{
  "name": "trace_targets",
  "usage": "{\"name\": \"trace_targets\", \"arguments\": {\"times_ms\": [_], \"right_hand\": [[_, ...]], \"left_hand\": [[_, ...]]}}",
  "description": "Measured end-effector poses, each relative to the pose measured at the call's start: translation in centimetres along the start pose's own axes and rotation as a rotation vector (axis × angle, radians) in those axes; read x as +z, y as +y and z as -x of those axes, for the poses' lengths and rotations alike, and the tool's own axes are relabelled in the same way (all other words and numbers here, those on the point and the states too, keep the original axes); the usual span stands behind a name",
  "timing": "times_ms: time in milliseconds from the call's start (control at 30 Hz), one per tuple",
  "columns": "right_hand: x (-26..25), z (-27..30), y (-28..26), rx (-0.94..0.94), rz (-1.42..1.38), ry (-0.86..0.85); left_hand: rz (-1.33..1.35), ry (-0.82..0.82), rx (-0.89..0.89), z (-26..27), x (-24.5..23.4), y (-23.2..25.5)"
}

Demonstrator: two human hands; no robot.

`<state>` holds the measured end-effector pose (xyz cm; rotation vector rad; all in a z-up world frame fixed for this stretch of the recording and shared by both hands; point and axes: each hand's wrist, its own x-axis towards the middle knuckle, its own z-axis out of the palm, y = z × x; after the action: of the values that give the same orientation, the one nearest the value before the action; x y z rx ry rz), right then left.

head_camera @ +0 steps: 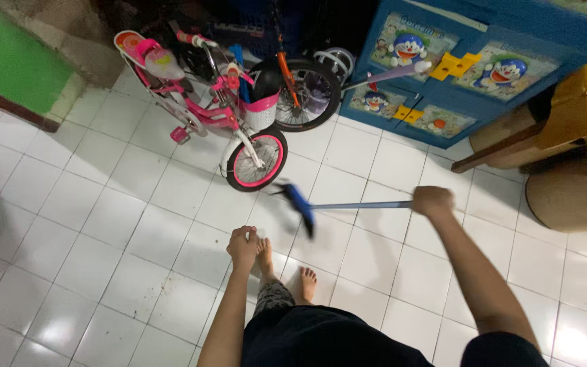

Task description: The person sweeps the tiled floor using a broom, navigating around a yellow-covered table, a motorcycle, and bicycles to collect debris.

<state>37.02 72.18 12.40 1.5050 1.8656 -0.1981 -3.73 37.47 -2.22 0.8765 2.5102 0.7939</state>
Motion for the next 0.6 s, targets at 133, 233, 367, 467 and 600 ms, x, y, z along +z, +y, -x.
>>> {"name": "trace_targets", "arguments": {"times_ms": [133, 233, 367, 467, 600], "right_hand": [[-1.3, -1.9, 2.0, 0.084, 0.077, 0.089], [-0.2, -4.5, -1.5, 0.200, -0.012, 0.186], [-0.6, -7.3, -7.6, 0.234, -0.094, 0.209], [-1.1, -8.3, -13.3, 0.151, -0.018, 0.237], [-0.9, -7.2, -22.9, -0.120, 0.363, 0.224]], "left_hand": [[0.038, 0.053, 0.095, -2.8, 0.6, 1.3], [0.043, 0.005, 0.063, -5.3, 0.4, 1.6], [0.022, 0.062, 0.158, -8.7, -0.9, 1.2], [-0.009, 0.049, 0.120, -11.1, -2.1, 0.6], [-0.046, 0.001, 0.085, -14.3, -3.1, -0.3]]}}
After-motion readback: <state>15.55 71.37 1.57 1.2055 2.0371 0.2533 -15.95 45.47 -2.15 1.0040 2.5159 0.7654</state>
